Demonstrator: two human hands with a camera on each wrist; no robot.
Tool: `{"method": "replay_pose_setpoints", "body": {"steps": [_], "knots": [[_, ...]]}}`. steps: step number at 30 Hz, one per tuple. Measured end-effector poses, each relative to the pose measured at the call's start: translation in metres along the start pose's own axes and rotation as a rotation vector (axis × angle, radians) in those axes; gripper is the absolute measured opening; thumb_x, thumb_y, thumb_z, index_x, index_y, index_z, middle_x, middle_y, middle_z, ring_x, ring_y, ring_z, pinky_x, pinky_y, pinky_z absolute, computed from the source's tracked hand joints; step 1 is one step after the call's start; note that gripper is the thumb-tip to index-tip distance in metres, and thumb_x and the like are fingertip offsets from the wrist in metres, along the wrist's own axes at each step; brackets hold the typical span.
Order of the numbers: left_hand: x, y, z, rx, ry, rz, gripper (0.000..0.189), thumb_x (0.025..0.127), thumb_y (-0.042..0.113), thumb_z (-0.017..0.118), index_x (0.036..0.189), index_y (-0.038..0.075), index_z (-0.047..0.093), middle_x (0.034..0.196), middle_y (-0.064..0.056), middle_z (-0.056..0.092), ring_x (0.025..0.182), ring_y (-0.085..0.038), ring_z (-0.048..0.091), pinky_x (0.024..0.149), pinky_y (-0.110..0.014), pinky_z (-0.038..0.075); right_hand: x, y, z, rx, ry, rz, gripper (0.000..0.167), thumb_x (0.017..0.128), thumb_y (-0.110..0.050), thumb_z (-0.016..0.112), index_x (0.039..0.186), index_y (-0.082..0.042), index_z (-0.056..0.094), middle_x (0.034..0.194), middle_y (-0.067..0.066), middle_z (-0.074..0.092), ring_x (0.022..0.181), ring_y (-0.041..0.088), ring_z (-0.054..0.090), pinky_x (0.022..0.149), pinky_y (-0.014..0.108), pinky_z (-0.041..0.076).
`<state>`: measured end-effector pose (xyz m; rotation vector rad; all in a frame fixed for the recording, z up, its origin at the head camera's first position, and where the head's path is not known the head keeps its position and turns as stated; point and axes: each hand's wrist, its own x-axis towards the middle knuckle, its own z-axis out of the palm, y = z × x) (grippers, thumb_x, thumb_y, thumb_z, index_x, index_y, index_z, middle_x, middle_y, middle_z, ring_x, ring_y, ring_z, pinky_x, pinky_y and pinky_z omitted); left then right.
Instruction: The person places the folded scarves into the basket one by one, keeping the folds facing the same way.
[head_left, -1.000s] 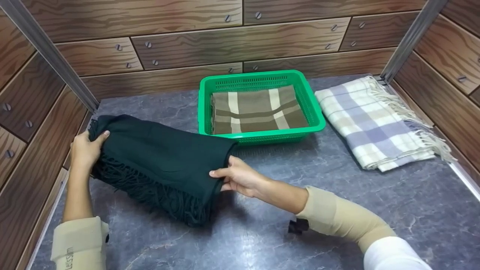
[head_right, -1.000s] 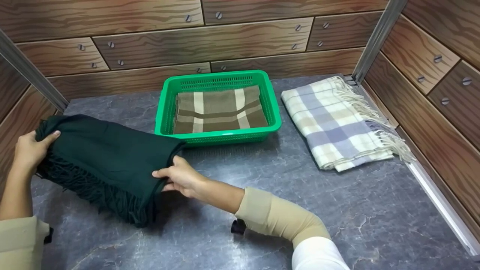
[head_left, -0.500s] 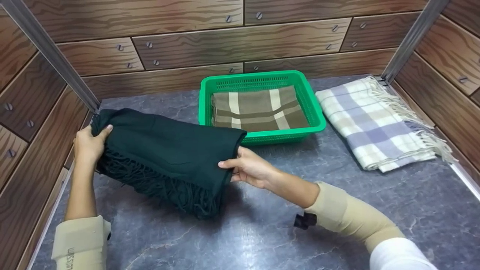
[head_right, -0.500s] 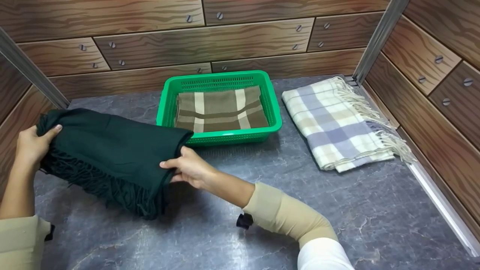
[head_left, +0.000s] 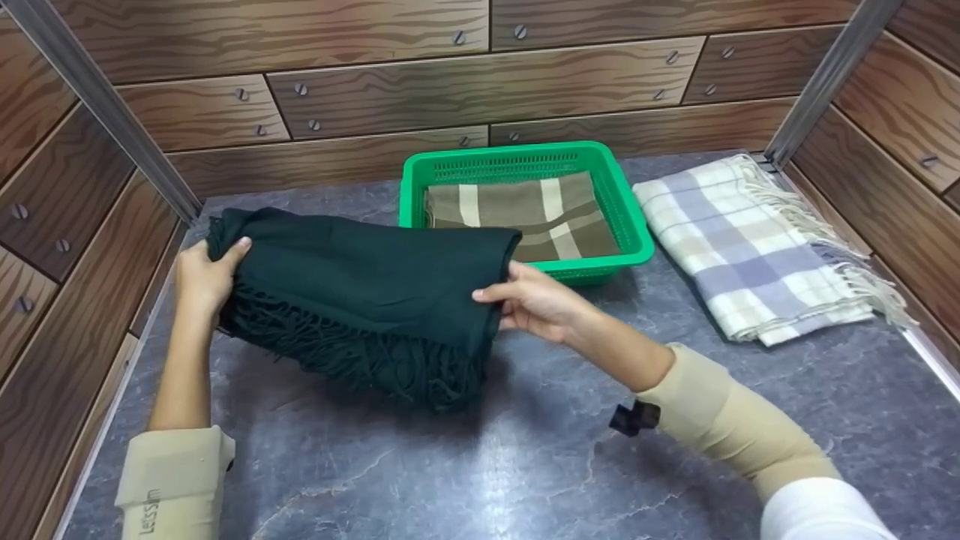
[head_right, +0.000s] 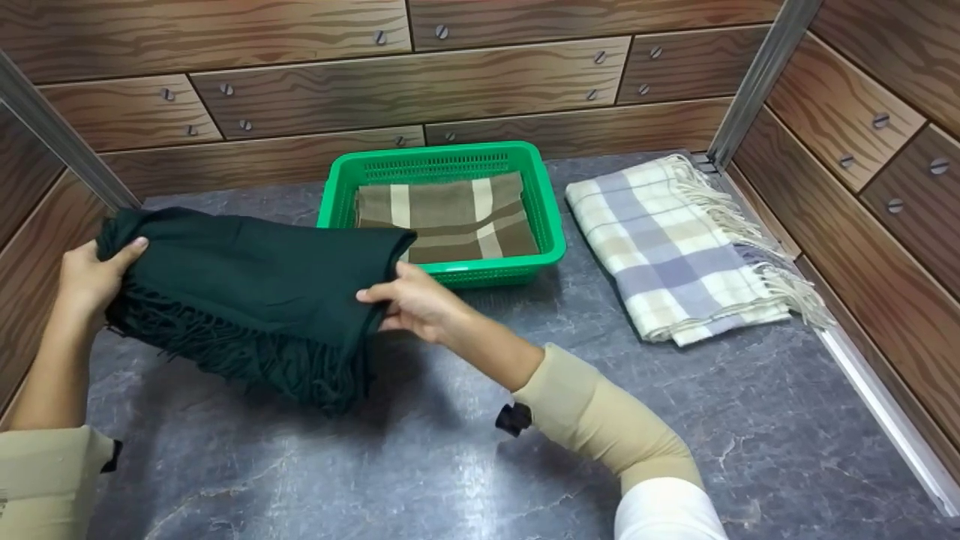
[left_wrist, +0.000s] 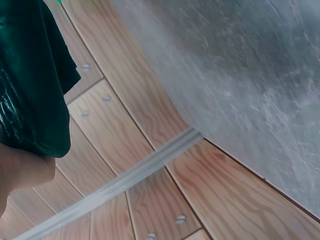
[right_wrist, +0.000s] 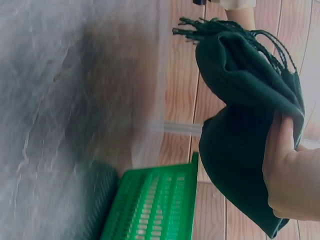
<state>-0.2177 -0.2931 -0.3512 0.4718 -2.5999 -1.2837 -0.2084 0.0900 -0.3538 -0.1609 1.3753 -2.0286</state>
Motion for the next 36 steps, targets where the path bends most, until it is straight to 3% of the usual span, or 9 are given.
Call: {"method": "replay_pose_setpoints", "body": {"steps": [20,29,36], "knots": [[-0.004,0.031,0.028,-0.169,-0.108,-0.023,0.061,0.093,0.043,0.047,0.128,-0.007,0.045,0.126,-0.022,0.048,0.111,-0.031,0.046,0.095,-0.04,0.037,-0.001,-0.034,-0.044,0.016,0.035,-0.038,0.058,0.091,0.005,0.05,0.142,-0.009,0.026,0.119,0.015,0.056,0.093,0.025,0.063,0.079,0.038,0.05],[-0.007,0.038,0.037,-0.228,-0.145,-0.049,0.059,0.093,0.04,0.049,0.129,-0.006,0.044,0.127,-0.02,0.047,0.112,-0.03,0.045,0.096,-0.039,0.036,0.0,-0.041,-0.057,0.016,0.08,-0.041,0.052,0.092,0.003,0.049,0.139,-0.007,0.029,0.107,0.013,0.063,0.085,0.022,0.065,0.071,0.035,0.053],[-0.009,0.044,0.044,-0.281,-0.152,-0.039,0.051,0.093,0.037,0.051,0.121,-0.006,0.047,0.119,-0.017,0.05,0.101,-0.022,0.049,0.09,-0.034,0.039,0.001,-0.047,-0.065,-0.017,0.134,-0.037,0.055,0.092,-0.001,0.051,0.141,-0.011,0.03,0.104,0.008,0.063,0.084,0.021,0.064,0.07,0.035,0.052]]}}
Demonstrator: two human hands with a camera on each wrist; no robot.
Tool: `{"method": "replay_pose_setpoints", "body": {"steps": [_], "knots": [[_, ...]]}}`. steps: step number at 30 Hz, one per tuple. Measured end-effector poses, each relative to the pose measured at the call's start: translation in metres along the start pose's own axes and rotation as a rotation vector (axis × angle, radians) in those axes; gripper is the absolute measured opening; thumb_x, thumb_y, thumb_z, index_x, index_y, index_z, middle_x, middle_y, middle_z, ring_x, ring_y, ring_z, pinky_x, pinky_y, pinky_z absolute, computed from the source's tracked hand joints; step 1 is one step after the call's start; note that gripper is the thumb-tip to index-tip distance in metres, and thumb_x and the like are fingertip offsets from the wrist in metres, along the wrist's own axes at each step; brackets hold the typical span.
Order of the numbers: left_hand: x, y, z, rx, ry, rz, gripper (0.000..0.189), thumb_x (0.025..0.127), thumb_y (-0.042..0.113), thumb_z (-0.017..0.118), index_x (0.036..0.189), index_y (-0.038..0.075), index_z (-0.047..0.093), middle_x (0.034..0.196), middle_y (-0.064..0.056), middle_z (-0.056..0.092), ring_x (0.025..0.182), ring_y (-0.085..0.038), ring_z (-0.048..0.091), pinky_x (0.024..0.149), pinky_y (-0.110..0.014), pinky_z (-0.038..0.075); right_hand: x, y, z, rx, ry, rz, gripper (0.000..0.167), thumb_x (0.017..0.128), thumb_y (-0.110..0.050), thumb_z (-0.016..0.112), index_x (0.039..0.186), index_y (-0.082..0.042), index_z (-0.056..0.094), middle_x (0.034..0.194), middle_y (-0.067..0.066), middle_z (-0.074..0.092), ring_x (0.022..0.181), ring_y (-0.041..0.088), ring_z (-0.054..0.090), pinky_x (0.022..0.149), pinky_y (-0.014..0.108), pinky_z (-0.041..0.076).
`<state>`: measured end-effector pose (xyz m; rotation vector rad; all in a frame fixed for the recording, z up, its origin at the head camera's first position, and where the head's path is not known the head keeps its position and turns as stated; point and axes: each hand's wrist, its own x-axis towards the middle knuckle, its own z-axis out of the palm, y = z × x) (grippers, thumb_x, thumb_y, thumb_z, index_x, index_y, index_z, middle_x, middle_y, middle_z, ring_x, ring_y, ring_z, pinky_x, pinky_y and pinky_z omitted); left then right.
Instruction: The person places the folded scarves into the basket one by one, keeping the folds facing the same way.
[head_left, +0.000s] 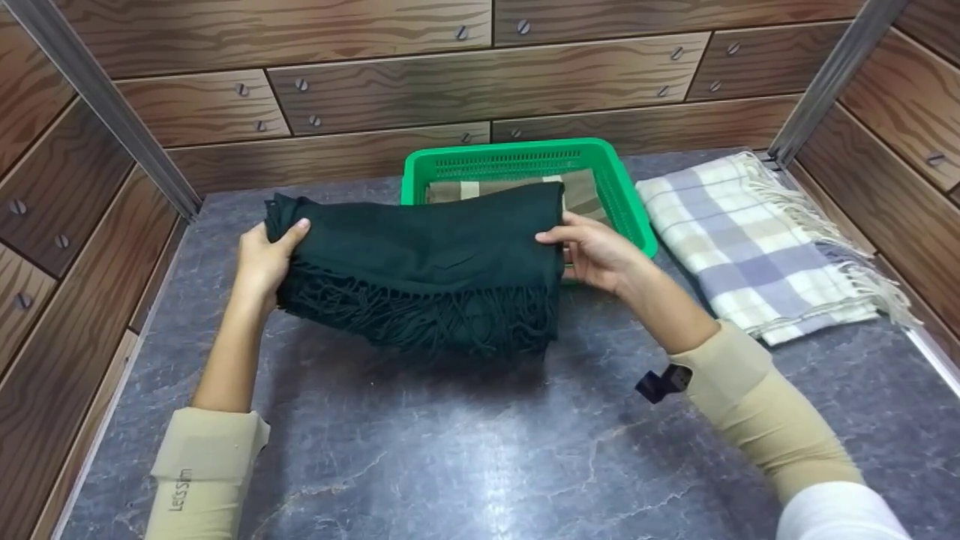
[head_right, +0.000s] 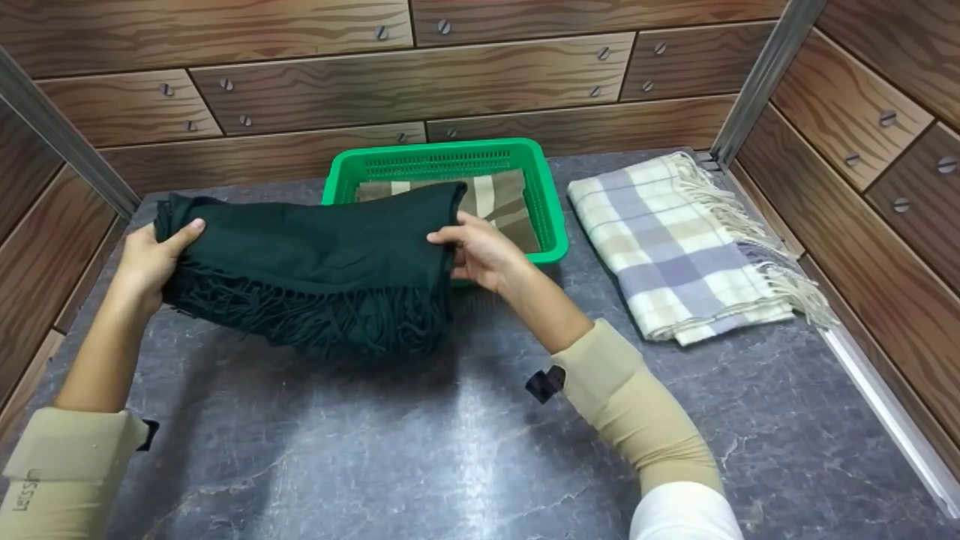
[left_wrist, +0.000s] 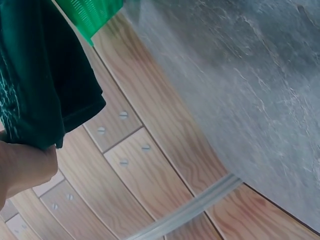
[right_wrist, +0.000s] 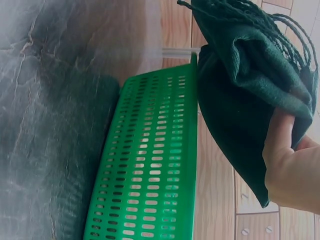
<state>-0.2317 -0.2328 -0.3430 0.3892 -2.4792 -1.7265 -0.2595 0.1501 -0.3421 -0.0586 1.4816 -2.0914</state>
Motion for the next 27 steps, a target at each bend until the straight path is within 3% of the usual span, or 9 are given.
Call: {"method": "replay_pose_setpoints", "body": {"steps": [8,16,22,27], "knots": [[-0.002,0.001,0.006,-0.08,-0.077,-0.019,0.044,0.093,0.035,0.053,0.119,-0.001,0.048,0.111,-0.011,0.051,0.093,-0.017,0.051,0.087,-0.032,0.04,0.002,-0.004,-0.009,-0.017,0.044,-0.006,0.048,0.093,-0.003,0.051,0.138,-0.012,0.036,0.101,0.006,0.064,0.082,0.019,0.063,0.069,0.034,0.051],[-0.003,0.006,0.012,-0.134,-0.145,-0.021,0.03,0.094,0.033,0.052,0.107,0.006,0.049,0.104,-0.008,0.052,0.09,-0.017,0.053,0.083,-0.032,0.042,0.005,-0.011,-0.016,-0.035,0.066,-0.029,0.043,0.094,-0.006,0.049,0.135,-0.013,0.039,0.098,0.005,0.065,0.082,0.018,0.064,0.071,0.032,0.051],[-0.004,0.01,0.018,-0.198,-0.185,-0.044,0.03,0.095,0.03,0.051,0.112,0.006,0.048,0.105,-0.008,0.051,0.091,-0.017,0.052,0.083,-0.031,0.042,0.006,-0.015,-0.021,-0.066,0.088,-0.063,0.046,0.095,-0.007,0.049,0.139,-0.011,0.036,0.1,0.004,0.064,0.084,0.017,0.062,0.073,0.03,0.049],[-0.004,0.013,0.022,-0.227,-0.206,-0.056,0.025,0.095,0.03,0.052,0.105,0.008,0.047,0.1,-0.008,0.05,0.086,-0.018,0.053,0.078,-0.032,0.043,0.01,-0.018,-0.024,-0.087,0.145,-0.082,0.048,0.095,-0.008,0.049,0.141,-0.009,0.034,0.101,0.005,0.062,0.084,0.017,0.062,0.07,0.029,0.051]]}}
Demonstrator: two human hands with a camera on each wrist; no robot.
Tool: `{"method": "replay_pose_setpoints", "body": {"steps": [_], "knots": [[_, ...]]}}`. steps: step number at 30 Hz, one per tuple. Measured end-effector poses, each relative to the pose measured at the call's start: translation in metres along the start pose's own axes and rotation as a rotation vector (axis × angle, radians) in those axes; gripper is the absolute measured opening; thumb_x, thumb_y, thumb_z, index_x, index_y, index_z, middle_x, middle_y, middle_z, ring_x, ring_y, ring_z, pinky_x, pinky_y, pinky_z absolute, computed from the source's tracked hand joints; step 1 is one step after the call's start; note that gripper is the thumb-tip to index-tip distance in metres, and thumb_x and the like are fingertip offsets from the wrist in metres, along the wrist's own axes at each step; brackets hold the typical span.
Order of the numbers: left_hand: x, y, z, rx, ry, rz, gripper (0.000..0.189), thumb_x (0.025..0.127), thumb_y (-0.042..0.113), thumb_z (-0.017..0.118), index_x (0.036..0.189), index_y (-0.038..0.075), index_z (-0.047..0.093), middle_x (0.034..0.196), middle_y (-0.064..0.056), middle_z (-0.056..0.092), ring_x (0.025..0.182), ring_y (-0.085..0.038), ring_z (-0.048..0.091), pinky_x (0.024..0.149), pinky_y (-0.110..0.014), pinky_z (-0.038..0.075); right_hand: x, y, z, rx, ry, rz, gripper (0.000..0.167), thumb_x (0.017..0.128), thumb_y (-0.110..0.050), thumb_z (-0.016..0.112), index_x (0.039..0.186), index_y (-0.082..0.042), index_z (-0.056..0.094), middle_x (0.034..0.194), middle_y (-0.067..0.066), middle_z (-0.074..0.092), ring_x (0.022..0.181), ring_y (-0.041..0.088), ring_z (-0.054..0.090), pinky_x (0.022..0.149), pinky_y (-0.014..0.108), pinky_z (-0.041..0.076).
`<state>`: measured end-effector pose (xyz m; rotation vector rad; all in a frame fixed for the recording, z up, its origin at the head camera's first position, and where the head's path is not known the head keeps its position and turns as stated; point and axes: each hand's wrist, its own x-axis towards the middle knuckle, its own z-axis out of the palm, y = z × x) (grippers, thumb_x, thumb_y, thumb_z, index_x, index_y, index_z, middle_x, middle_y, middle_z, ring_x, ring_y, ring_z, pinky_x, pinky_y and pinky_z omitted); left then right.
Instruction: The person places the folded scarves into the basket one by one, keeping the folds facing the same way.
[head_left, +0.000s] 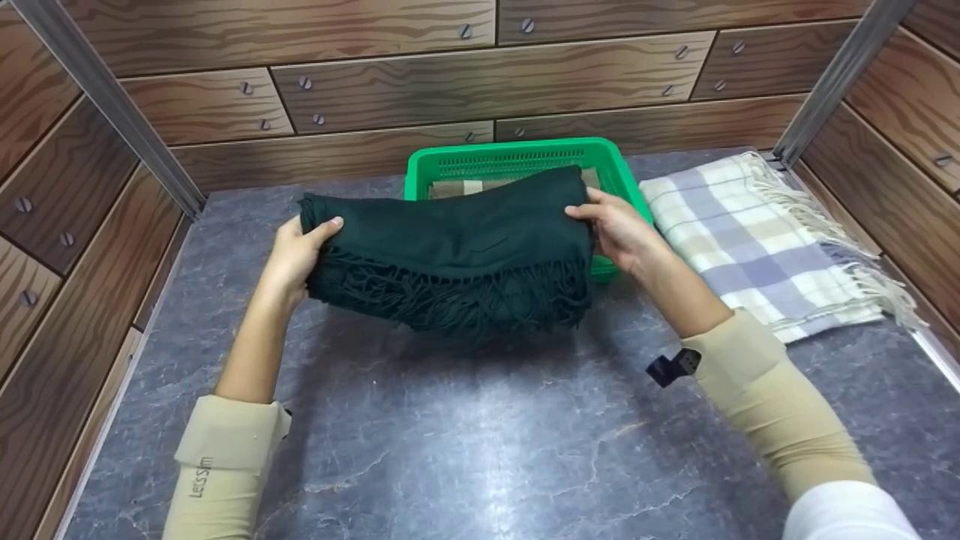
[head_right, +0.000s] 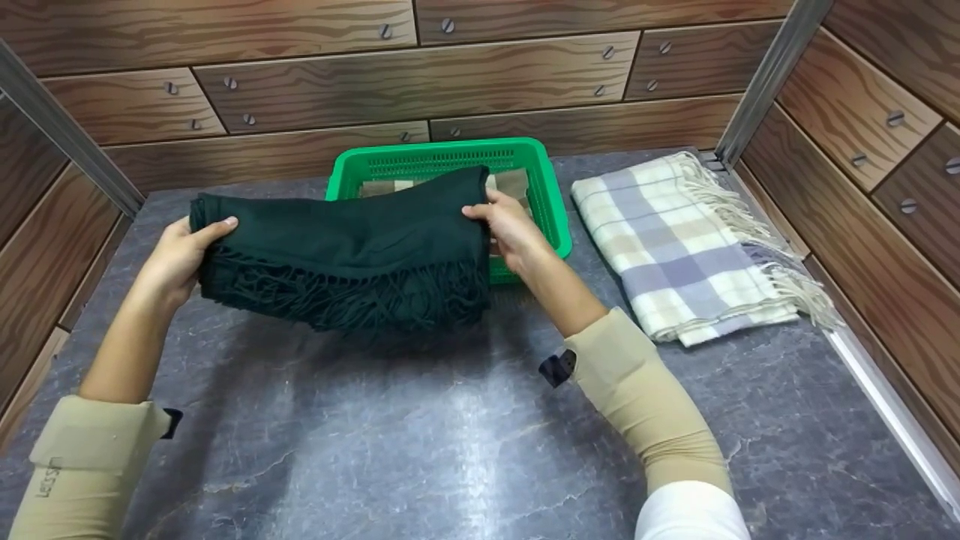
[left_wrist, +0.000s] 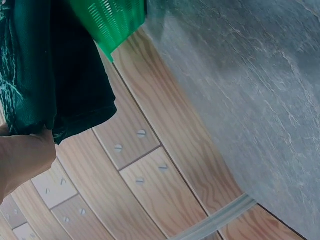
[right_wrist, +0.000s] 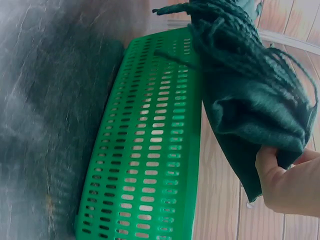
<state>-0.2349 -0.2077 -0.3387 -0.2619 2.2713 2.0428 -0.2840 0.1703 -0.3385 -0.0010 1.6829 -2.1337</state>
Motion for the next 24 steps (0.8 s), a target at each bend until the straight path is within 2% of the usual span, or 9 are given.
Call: {"method": "replay_pose_setpoints", "body": {"steps": [4,9,13,18,24], "knots": [[0.002,0.0,0.005,0.003,0.005,0.014,0.022,0.095,0.028,0.051,0.101,0.007,0.048,0.095,-0.007,0.051,0.081,-0.016,0.053,0.074,-0.03,0.044,0.003,-0.001,-0.003,-0.031,0.053,-0.008,0.048,0.095,-0.009,0.049,0.14,-0.007,0.034,0.107,0.006,0.058,0.081,0.015,0.063,0.068,0.028,0.052],[0.006,0.001,0.012,-0.008,0.012,0.01,0.02,0.095,0.027,0.052,0.101,0.008,0.048,0.094,-0.006,0.051,0.081,-0.015,0.053,0.074,-0.03,0.044,0.006,-0.003,-0.005,-0.085,0.107,-0.037,0.049,0.096,-0.009,0.048,0.142,-0.006,0.032,0.128,0.013,0.045,0.084,0.013,0.061,0.069,0.025,0.051],[0.008,0.001,0.015,-0.034,0.008,-0.008,0.02,0.095,0.026,0.051,0.105,0.008,0.048,0.096,-0.006,0.053,0.082,-0.016,0.054,0.076,-0.03,0.044,0.009,-0.004,-0.008,-0.132,0.141,-0.062,0.05,0.096,-0.009,0.046,0.143,-0.005,0.029,0.138,0.015,0.036,0.096,0.017,0.057,0.072,0.024,0.049],[0.012,0.001,0.018,-0.068,0.013,-0.038,0.021,0.095,0.025,0.052,0.108,0.009,0.048,0.098,-0.007,0.053,0.084,-0.017,0.054,0.077,-0.031,0.043,0.011,-0.008,-0.011,-0.174,0.146,-0.06,0.054,0.097,-0.011,0.045,0.146,-0.008,0.021,0.144,0.013,0.028,0.117,0.024,0.044,0.08,0.025,0.047],[0.015,0.002,0.021,-0.096,-0.002,-0.041,0.02,0.095,0.024,0.052,0.106,0.008,0.047,0.099,-0.007,0.052,0.085,-0.017,0.053,0.079,-0.032,0.043,0.014,-0.016,-0.015,-0.24,0.175,-0.044,0.061,0.098,-0.013,0.044,0.148,-0.008,0.01,0.149,0.013,0.017,0.129,0.025,0.031,0.094,0.029,0.038]]}}
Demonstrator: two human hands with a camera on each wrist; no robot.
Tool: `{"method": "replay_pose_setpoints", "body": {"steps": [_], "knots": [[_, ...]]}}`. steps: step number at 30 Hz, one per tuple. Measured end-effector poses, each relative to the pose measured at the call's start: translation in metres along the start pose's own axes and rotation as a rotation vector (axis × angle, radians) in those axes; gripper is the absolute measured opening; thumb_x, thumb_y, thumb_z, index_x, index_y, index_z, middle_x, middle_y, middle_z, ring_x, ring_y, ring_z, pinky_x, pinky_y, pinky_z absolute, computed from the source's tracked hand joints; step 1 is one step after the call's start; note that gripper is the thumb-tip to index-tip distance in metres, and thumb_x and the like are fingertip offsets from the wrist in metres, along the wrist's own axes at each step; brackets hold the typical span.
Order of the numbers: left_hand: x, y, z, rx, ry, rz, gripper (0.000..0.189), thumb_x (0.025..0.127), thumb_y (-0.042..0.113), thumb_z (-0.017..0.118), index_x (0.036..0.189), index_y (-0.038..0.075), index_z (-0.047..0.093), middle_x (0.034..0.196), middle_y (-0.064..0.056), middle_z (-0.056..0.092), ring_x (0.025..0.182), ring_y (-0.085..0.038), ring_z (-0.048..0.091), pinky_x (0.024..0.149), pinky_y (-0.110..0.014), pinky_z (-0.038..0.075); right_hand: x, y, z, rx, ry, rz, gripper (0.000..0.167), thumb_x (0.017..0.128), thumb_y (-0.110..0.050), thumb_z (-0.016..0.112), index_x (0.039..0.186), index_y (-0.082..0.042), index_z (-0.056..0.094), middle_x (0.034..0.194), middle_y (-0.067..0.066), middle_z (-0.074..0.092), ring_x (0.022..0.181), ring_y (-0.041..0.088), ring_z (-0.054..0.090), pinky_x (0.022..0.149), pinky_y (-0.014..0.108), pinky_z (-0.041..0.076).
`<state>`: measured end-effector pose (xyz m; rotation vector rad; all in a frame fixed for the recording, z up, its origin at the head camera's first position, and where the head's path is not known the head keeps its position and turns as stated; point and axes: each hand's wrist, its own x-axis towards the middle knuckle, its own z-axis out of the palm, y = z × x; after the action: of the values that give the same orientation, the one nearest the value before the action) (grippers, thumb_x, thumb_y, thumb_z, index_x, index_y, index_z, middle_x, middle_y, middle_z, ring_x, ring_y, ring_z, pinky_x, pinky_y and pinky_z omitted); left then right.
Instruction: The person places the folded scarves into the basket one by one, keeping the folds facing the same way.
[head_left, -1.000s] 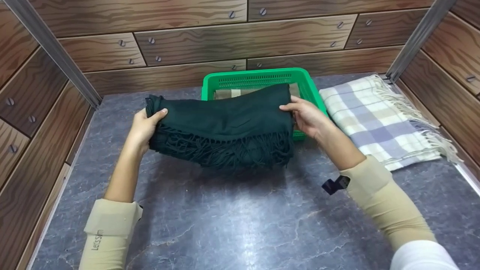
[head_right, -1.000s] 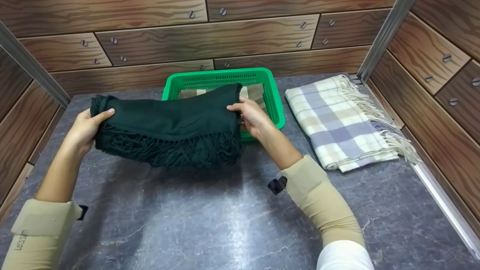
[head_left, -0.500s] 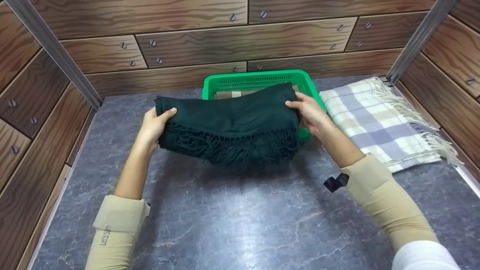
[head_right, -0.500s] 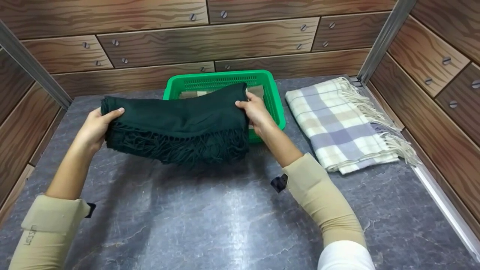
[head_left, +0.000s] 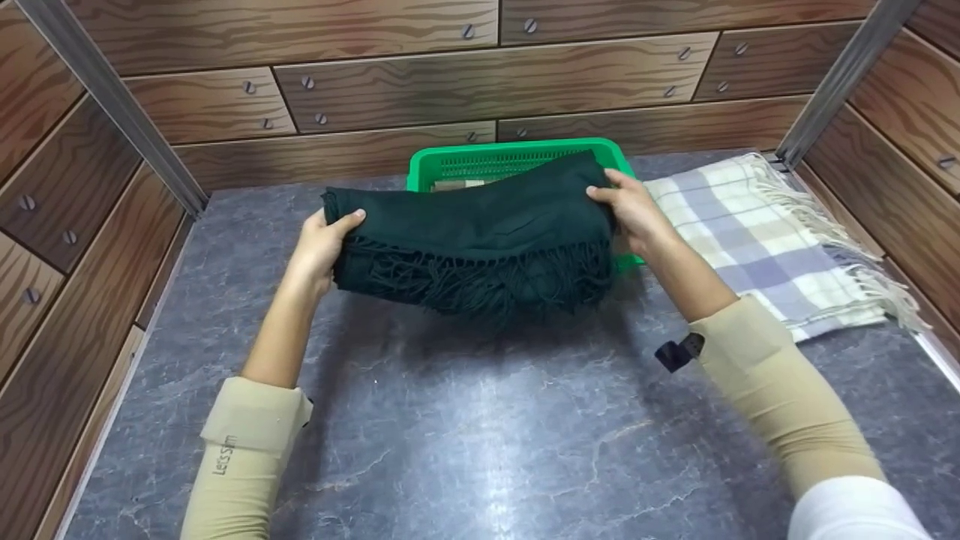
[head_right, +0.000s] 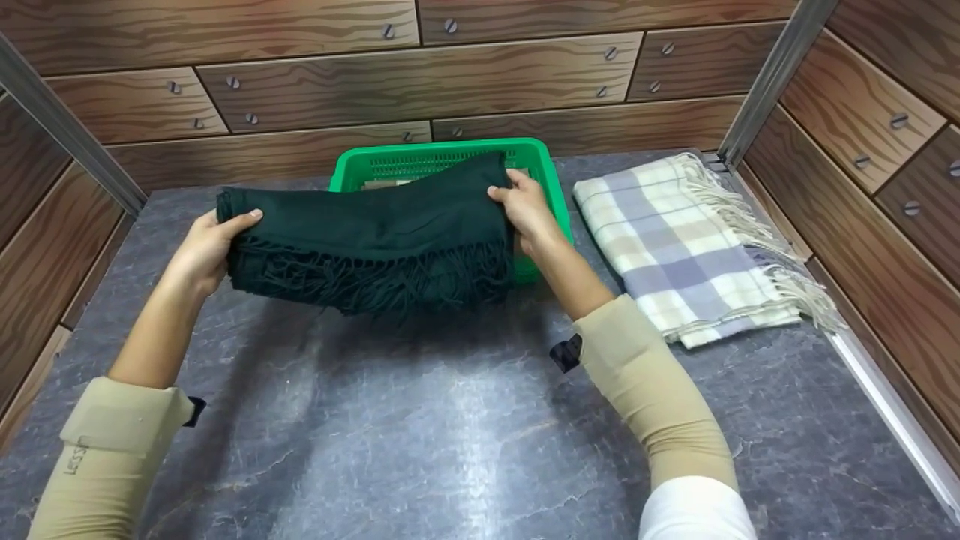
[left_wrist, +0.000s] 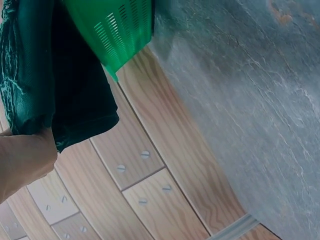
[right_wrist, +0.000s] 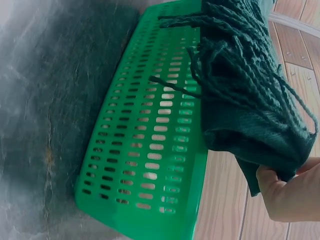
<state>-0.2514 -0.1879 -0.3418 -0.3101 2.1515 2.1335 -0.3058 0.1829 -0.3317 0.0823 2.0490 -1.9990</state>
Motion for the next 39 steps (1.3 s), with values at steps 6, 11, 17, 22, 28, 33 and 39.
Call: {"method": "replay_pose_setpoints", "body": {"steps": [6,11,17,22,28,33,39], "knots": [[0.005,0.003,0.006,-0.018,-0.014,0.0,0.019,0.095,0.023,0.052,0.104,0.007,0.047,0.098,-0.007,0.05,0.084,-0.016,0.053,0.077,-0.031,0.042,0.005,-0.005,-0.008,0.008,0.031,0.034,0.063,0.098,-0.013,0.044,0.148,-0.011,0.007,0.15,0.012,0.014,0.13,0.025,0.03,0.095,0.032,0.039],[0.011,0.004,0.012,-0.038,-0.025,-0.001,0.02,0.095,0.022,0.052,0.106,0.006,0.046,0.099,-0.007,0.05,0.085,-0.016,0.052,0.078,-0.03,0.042,0.009,-0.007,-0.014,0.03,0.046,0.033,0.063,0.098,-0.013,0.044,0.149,-0.013,0.008,0.15,0.01,0.015,0.13,0.024,0.031,0.092,0.03,0.04],[0.021,0.001,0.018,-0.061,-0.038,-0.007,0.025,0.095,0.02,0.052,0.113,0.005,0.046,0.103,-0.008,0.051,0.09,-0.018,0.052,0.083,-0.032,0.042,0.015,-0.008,-0.021,0.045,0.06,0.017,0.056,0.098,-0.011,0.043,0.147,-0.01,0.019,0.148,0.011,0.022,0.128,0.024,0.033,0.084,0.026,0.044],[0.028,0.001,0.023,-0.116,-0.05,-0.025,0.034,0.095,0.019,0.053,0.124,0.004,0.044,0.112,-0.009,0.051,0.099,-0.02,0.051,0.09,-0.033,0.04,0.02,-0.011,-0.028,0.068,0.066,0.01,0.053,0.097,-0.01,0.044,0.146,-0.009,0.024,0.147,0.011,0.023,0.126,0.023,0.034,0.077,0.023,0.045],[0.035,0.003,0.03,-0.167,-0.063,-0.024,0.038,0.095,0.017,0.053,0.129,0.005,0.044,0.111,-0.008,0.051,0.099,-0.02,0.051,0.09,-0.033,0.04,0.026,-0.013,-0.035,0.12,0.072,-0.015,0.046,0.097,-0.007,0.043,0.142,-0.007,0.032,0.144,0.011,0.029,0.125,0.022,0.034,0.088,0.027,0.04],[0.042,0.003,0.037,-0.17,-0.062,-0.017,0.031,0.095,0.016,0.052,0.123,0.005,0.046,0.111,-0.009,0.051,0.1,-0.022,0.051,0.089,-0.034,0.04,0.033,-0.013,-0.041,0.116,0.101,-0.014,0.045,0.098,-0.007,0.042,0.141,-0.008,0.034,0.141,0.011,0.032,0.122,0.021,0.035,0.09,0.027,0.038],[0.05,0.0,0.045,-0.181,-0.082,-0.026,0.034,0.095,0.013,0.051,0.127,0.005,0.044,0.123,-0.012,0.047,0.111,-0.025,0.047,0.093,-0.035,0.039,0.041,-0.012,-0.049,0.1,0.146,-0.012,0.039,0.097,-0.008,0.044,0.135,-0.009,0.041,0.136,0.009,0.036,0.111,0.016,0.044,0.083,0.025,0.04]]}}
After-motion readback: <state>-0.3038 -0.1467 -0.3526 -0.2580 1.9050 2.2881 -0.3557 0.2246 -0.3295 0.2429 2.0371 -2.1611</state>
